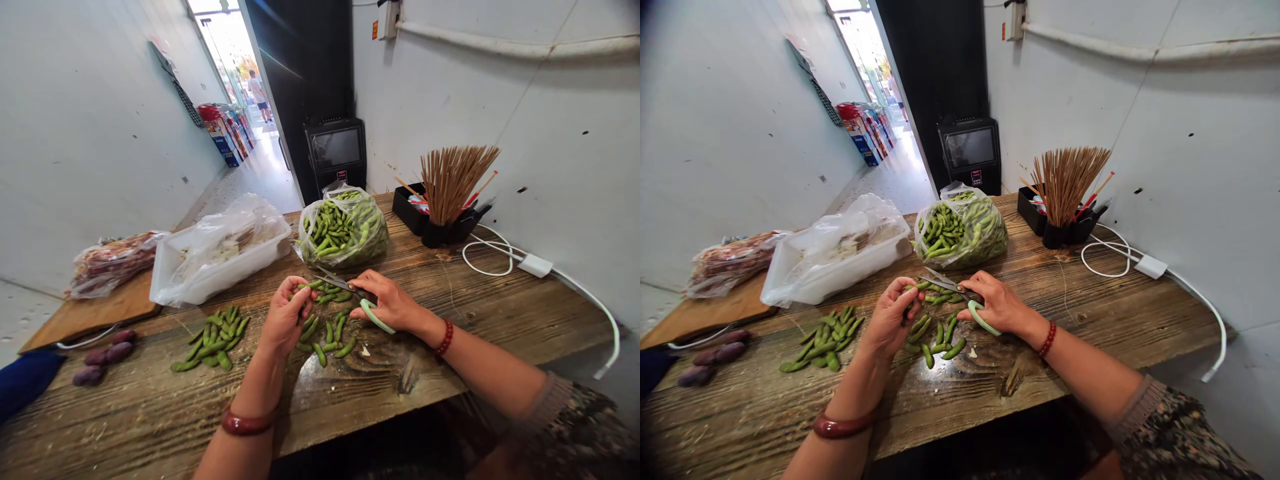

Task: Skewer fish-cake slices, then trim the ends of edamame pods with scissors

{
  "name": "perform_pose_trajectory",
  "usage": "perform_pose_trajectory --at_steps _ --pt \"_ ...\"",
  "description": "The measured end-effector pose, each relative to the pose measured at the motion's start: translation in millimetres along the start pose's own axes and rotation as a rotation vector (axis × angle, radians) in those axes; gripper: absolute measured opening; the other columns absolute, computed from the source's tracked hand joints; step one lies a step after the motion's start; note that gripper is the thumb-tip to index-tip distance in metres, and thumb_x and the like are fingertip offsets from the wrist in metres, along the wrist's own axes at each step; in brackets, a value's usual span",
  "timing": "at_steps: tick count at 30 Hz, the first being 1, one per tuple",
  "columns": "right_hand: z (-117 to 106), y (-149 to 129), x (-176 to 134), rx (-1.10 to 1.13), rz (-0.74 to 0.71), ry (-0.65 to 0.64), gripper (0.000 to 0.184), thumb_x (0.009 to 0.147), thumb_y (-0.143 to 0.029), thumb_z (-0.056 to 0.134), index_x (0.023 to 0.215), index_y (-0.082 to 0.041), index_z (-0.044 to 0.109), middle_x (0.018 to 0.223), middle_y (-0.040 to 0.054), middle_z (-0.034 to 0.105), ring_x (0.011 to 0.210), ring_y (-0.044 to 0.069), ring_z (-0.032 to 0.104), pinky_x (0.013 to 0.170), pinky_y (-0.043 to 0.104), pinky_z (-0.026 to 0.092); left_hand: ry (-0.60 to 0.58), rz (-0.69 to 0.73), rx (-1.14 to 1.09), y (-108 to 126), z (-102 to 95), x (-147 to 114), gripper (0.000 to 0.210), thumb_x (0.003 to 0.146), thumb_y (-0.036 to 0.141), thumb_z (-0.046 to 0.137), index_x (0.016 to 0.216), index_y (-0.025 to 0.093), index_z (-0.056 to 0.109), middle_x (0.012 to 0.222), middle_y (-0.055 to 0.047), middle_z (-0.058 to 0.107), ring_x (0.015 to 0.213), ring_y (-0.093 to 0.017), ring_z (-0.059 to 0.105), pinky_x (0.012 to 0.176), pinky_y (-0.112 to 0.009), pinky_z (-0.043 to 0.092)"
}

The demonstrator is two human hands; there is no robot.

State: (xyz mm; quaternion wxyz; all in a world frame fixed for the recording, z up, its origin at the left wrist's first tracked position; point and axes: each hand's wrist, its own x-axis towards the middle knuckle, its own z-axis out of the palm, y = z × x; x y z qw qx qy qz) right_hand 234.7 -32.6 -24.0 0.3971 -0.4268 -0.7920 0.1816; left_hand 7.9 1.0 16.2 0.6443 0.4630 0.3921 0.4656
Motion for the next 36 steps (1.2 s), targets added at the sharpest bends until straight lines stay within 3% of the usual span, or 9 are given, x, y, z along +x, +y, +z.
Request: perform_pose_trajectory --at_steps 18,26,28,30,33,36 --pt "0 -2 -2 0.004 -0.053 -0.025 0.045 0.083 -0.039 0.070 0.120 -0.017 0.059 0.100 0.0089 0.060 0.086 0.019 0.060 0.076 0.031 0.051 -0.075 -0.030 -0.045 -5 2.4 -1 0.026 0.072 0.027 0.072 0.085 0.019 0.051 0.066 0.003 0.061 0.043 -0.003 0.041 0.040 -0.013 0.024" --pt "1 3 -2 0.014 -0.072 0.036 0.041 0.083 -0.040 0.070 0.115 -0.017 0.062 0.095 0.0085 0.063 0.083 0.019 0.061 0.074 0.031 0.051 0.005 -0.007 -0.197 5 -12.6 4 0.026 0.066 0.022 0.070 0.084 0.019 0.051 0.081 0.001 0.063 0.051 -0.005 0.046 0.040 -0.015 0.028" --pt "1 5 -1 0.017 -0.074 0.050 0.040 0.083 -0.040 0.070 0.114 -0.016 0.063 0.096 0.0089 0.063 0.084 0.020 0.061 0.075 0.032 0.051 0.033 -0.009 -0.195 8 -16.8 4 0.024 0.068 0.026 0.068 0.080 0.019 0.050 0.074 0.004 0.059 0.048 -0.005 0.042 0.040 -0.016 0.027" --pt "1 5 -1 0.014 -0.075 0.050 0.041 0.083 -0.040 0.070 0.114 -0.016 0.063 0.096 0.0096 0.064 0.085 0.020 0.061 0.075 0.032 0.051 0.069 -0.005 -0.065 10 -19.4 5 0.021 0.073 0.032 0.065 0.077 0.019 0.048 0.064 0.006 0.052 0.045 -0.005 0.036 0.040 -0.017 0.023" --pt "1 4 -2 0.010 -0.069 0.022 0.042 0.082 -0.040 0.070 0.115 -0.015 0.063 0.097 0.0101 0.063 0.084 0.020 0.062 0.076 0.033 0.051 0.085 0.078 0.391 10 -21.9 5 0.018 0.076 0.033 0.063 0.078 0.018 0.053 0.062 0.005 0.052 0.050 -0.007 0.038 0.045 -0.019 0.026" --pt "0 4 -2 0.008 -0.061 0.024 0.042 0.082 -0.040 0.070 0.115 -0.015 0.063 0.096 0.0097 0.063 0.084 0.020 0.061 0.075 0.032 0.051 -0.056 0.176 0.866 8 -27.2 6 0.011 0.075 0.028 0.061 0.076 0.017 0.059 0.067 0.002 0.056 0.062 -0.011 0.047 0.058 -0.023 0.036"
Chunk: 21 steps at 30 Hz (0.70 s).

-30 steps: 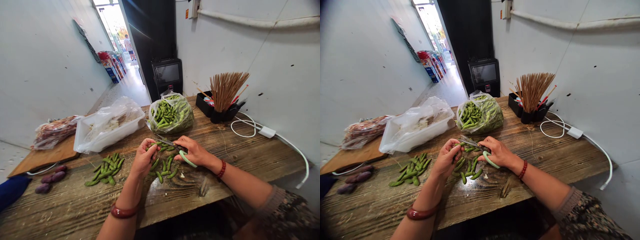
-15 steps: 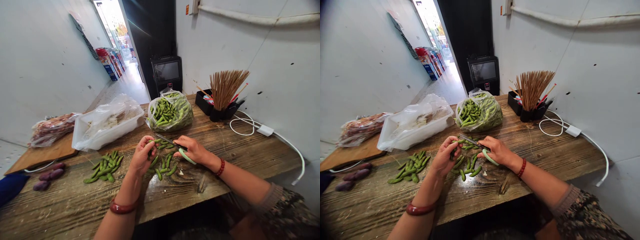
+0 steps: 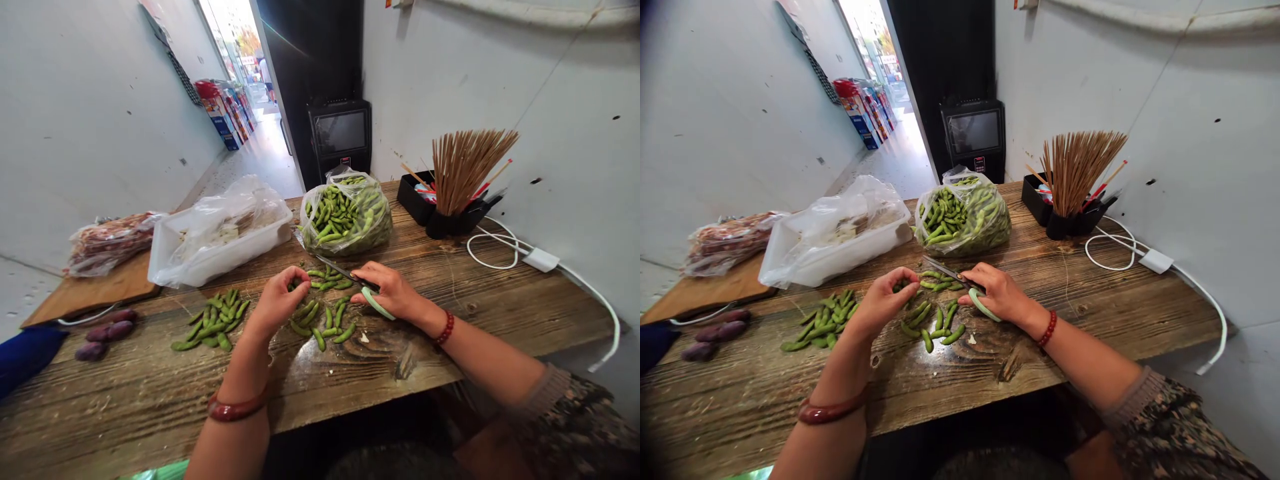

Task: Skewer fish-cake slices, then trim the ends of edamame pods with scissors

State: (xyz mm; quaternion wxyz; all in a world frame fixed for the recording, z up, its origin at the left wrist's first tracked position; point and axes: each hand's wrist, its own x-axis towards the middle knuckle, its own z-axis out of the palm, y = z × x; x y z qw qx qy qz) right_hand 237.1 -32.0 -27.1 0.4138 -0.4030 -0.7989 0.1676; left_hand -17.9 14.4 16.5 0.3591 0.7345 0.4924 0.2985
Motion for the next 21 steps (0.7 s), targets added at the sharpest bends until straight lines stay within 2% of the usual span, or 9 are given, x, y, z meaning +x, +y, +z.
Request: perform_pose_trajectory --at_steps 2,5,9,11,14,17,21 --pt "-1 0 0 0.004 0.003 0.012 0.041 0.082 -0.040 0.070 0.116 -0.016 0.063 0.097 0.0094 0.063 0.085 0.020 0.062 0.076 0.032 0.051 -0.152 0.028 0.214 -4 -3.2 0 0.009 0.074 0.026 0.058 0.073 0.017 0.061 0.067 0.001 0.059 0.065 -0.014 0.050 0.062 -0.025 0.037" --pt "-1 0 0 0.009 0.010 0.011 0.040 0.083 -0.039 0.070 0.116 -0.018 0.063 0.099 0.0092 0.063 0.086 0.020 0.062 0.078 0.032 0.051 -0.332 -0.044 0.429 -8 -9.0 -1 0.010 0.071 0.025 0.057 0.072 0.018 0.064 0.066 0.000 0.061 0.062 -0.015 0.051 0.059 -0.026 0.034" --pt "-1 0 0 0.005 0.010 0.007 0.040 0.082 -0.040 0.070 0.115 -0.018 0.063 0.097 0.0085 0.063 0.085 0.019 0.062 0.076 0.031 0.051 -0.425 -0.075 0.533 -9 -12.1 -3 0.011 0.069 0.023 0.057 0.072 0.019 0.066 0.063 0.001 0.061 0.060 -0.015 0.051 0.056 -0.026 0.031" --pt "0 0 0 -0.001 0.010 0.001 0.040 0.082 -0.040 0.070 0.114 -0.017 0.063 0.095 0.0080 0.063 0.083 0.019 0.061 0.075 0.031 0.051 -0.418 -0.073 0.548 -10 -10.0 -2 0.010 0.068 0.022 0.056 0.070 0.019 0.066 0.061 0.001 0.060 0.058 -0.015 0.050 0.054 -0.026 0.029" --pt "0 0 0 -0.003 0.008 -0.008 0.040 0.082 -0.040 0.070 0.115 -0.017 0.063 0.095 0.0082 0.063 0.083 0.019 0.061 0.074 0.031 0.051 -0.320 -0.057 0.488 -11 -3.4 -1 0.010 0.068 0.022 0.056 0.069 0.018 0.065 0.060 0.001 0.059 0.057 -0.014 0.048 0.054 -0.026 0.030" --pt "0 -1 0 -0.001 0.000 -0.011 0.042 0.082 -0.039 0.071 0.116 -0.017 0.062 0.097 0.0086 0.063 0.084 0.019 0.062 0.075 0.031 0.051 -0.223 -0.005 0.275 -8 3.8 0 0.011 0.070 0.026 0.057 0.070 0.017 0.063 0.061 0.001 0.057 0.059 -0.013 0.048 0.056 -0.024 0.034" --pt "-1 -5 1 -0.002 -0.007 -0.020 0.043 0.081 -0.039 0.072 0.117 -0.017 0.062 0.096 0.0085 0.063 0.083 0.019 0.062 0.074 0.031 0.051 -0.159 0.014 0.006 4 8.5 -2 0.015 0.070 0.030 0.062 0.068 0.016 0.060 0.063 0.002 0.055 0.060 -0.011 0.046 0.056 -0.022 0.036"
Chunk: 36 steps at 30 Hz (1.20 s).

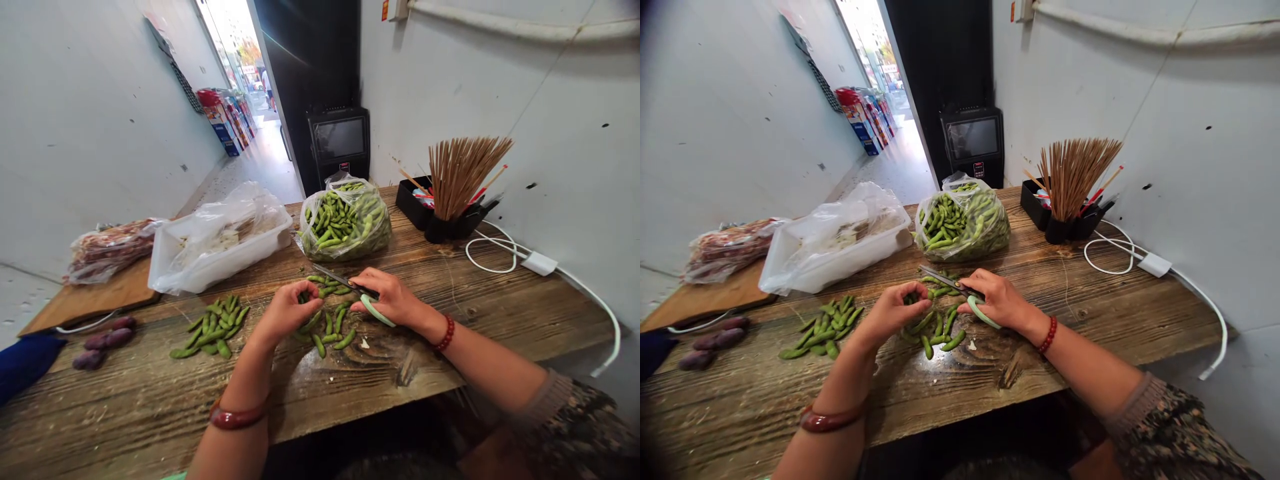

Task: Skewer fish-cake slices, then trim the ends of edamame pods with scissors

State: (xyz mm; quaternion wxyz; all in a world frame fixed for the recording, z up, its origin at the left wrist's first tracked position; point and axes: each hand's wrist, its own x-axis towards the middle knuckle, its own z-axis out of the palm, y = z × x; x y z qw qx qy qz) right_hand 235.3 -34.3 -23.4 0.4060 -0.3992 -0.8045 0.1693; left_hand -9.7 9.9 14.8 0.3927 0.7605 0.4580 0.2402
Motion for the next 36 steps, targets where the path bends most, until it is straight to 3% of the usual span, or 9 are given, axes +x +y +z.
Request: perform_pose_trajectory --at_steps 10,15,24,36 --pt "-1 -5 1 0.005 0.034 -0.069 0.049 0.078 -0.037 0.075 0.121 -0.018 0.059 0.102 0.0087 0.060 0.079 0.017 0.059 0.070 0.031 0.051 0.018 -0.100 -0.384 9 2.4 -5 0.023 0.076 0.037 0.067 0.082 0.016 0.059 0.070 0.001 0.061 0.049 -0.007 0.038 0.045 -0.019 0.028" --pt "-2 -5 1 0.000 0.038 -0.081 0.051 0.077 -0.037 0.075 0.121 -0.018 0.059 0.103 0.0087 0.059 0.081 0.018 0.059 0.072 0.031 0.051 0.113 -0.076 -0.359 7 3.8 -4 0.022 0.072 0.035 0.071 0.085 0.016 0.070 0.068 0.002 0.060 0.057 -0.009 0.044 0.053 -0.021 0.034" --pt "-1 -3 0 -0.013 -0.017 -0.067 0.055 0.077 -0.040 0.075 0.125 -0.019 0.058 0.103 0.0093 0.058 0.089 0.020 0.060 0.078 0.034 0.052 0.008 0.064 -0.280 12 2.7 -2 0.020 0.078 0.032 0.066 0.088 0.018 0.076 0.089 -0.004 0.072 0.086 -0.020 0.060 0.084 -0.031 0.044" --pt "-4 -4 1 -0.061 -0.009 -0.082 0.054 0.077 -0.040 0.075 0.124 -0.020 0.059 0.105 0.0090 0.059 0.088 0.020 0.060 0.077 0.032 0.052 -0.014 0.074 -0.193 9 3.1 -2 0.021 0.077 0.034 0.066 0.086 0.017 0.076 0.086 -0.005 0.072 0.083 -0.021 0.060 0.081 -0.032 0.045"
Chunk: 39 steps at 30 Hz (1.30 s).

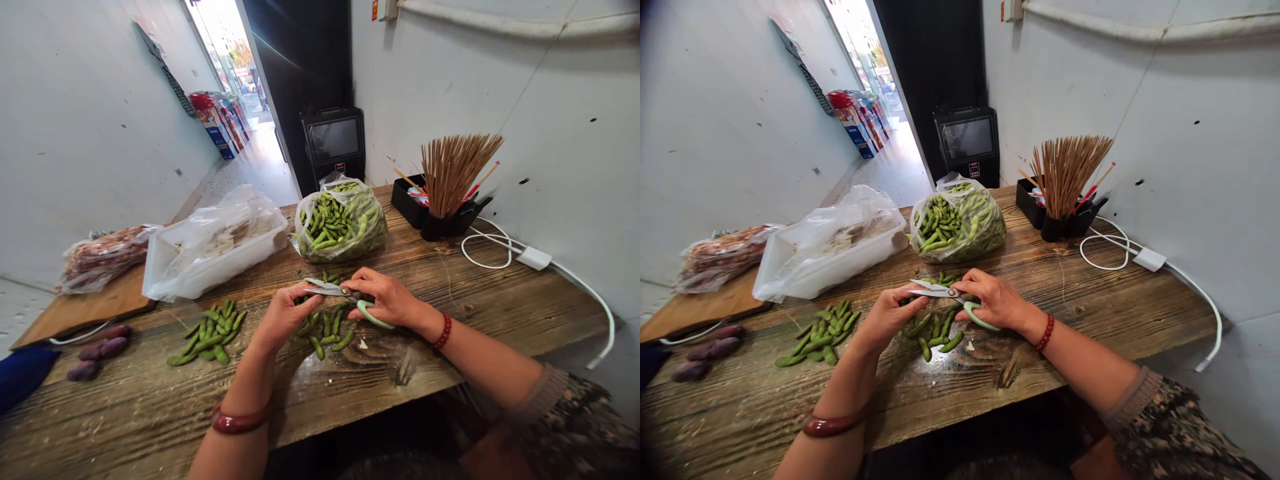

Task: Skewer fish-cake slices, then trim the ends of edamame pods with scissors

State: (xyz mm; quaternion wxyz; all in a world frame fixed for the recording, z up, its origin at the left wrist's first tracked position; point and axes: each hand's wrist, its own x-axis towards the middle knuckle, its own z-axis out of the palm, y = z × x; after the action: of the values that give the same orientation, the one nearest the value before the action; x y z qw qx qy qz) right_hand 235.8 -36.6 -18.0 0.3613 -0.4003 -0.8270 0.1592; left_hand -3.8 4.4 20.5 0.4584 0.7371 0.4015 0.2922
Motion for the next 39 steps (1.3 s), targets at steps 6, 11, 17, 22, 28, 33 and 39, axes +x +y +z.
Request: perform_pose_trajectory --at_steps 6,11,17,22,28,33,39 --pt "0 1 0 -0.046 0.011 -0.016 0.057 0.076 -0.044 0.075 0.125 -0.020 0.059 0.107 0.0095 0.059 0.089 0.020 0.061 0.077 0.032 0.051 -0.003 -0.015 -0.014 2 0.1 0 0.020 0.078 0.032 0.066 0.086 0.017 0.076 0.087 -0.005 0.072 0.084 -0.020 0.060 0.082 -0.031 0.044" --pt "-1 1 0 -0.045 0.017 -0.021 0.056 0.076 -0.042 0.076 0.125 -0.021 0.059 0.107 0.0090 0.059 0.089 0.020 0.061 0.078 0.032 0.051 -0.009 -0.033 -0.030 3 -0.1 -1 0.022 0.077 0.035 0.066 0.087 0.017 0.077 0.089 -0.006 0.073 0.084 -0.021 0.060 0.083 -0.032 0.044" --pt "-3 0 0 -0.032 0.005 -0.016 0.053 0.077 -0.040 0.075 0.124 -0.021 0.060 0.106 0.0089 0.060 0.088 0.020 0.061 0.078 0.032 0.051 -0.014 -0.027 -0.023 0 -1.3 0 0.020 0.077 0.032 0.067 0.086 0.017 0.077 0.088 -0.006 0.073 0.083 -0.020 0.061 0.080 -0.031 0.045" --pt "-7 -4 2 -0.050 0.003 -0.031 0.046 0.078 -0.037 0.074 0.120 -0.020 0.063 0.102 0.0081 0.061 0.086 0.019 0.062 0.076 0.030 0.051 -0.008 -0.016 -0.019 -2 -1.5 0 0.017 0.077 0.029 0.068 0.085 0.018 0.077 0.088 -0.005 0.073 0.084 -0.020 0.062 0.082 -0.031 0.044" --pt "-8 -6 1 -0.079 0.007 -0.037 0.039 0.080 -0.035 0.073 0.116 -0.020 0.064 0.098 0.0069 0.062 0.082 0.018 0.062 0.071 0.027 0.050 0.061 -0.048 -0.016 -2 -0.5 0 0.015 0.073 0.029 0.070 0.080 0.017 0.076 0.085 -0.006 0.072 0.080 -0.020 0.061 0.078 -0.031 0.044" --pt "0 -1 0 -0.027 0.019 -0.008 0.036 0.080 -0.035 0.073 0.111 -0.017 0.066 0.090 0.0065 0.062 0.079 0.018 0.061 0.070 0.027 0.049 0.117 -0.046 -0.026 0 0.0 0 0.013 0.072 0.029 0.070 0.073 0.017 0.073 0.077 -0.003 0.068 0.074 -0.017 0.057 0.073 -0.028 0.043" --pt "2 11 3 0.089 0.113 0.129 0.034 0.079 -0.036 0.074 0.106 -0.016 0.069 0.089 0.0061 0.065 0.078 0.017 0.061 0.071 0.028 0.049 0.135 -0.014 -0.077 -2 0.4 0 0.016 0.075 0.032 0.069 0.073 0.017 0.074 0.076 -0.002 0.064 0.076 -0.015 0.054 0.076 -0.027 0.040"
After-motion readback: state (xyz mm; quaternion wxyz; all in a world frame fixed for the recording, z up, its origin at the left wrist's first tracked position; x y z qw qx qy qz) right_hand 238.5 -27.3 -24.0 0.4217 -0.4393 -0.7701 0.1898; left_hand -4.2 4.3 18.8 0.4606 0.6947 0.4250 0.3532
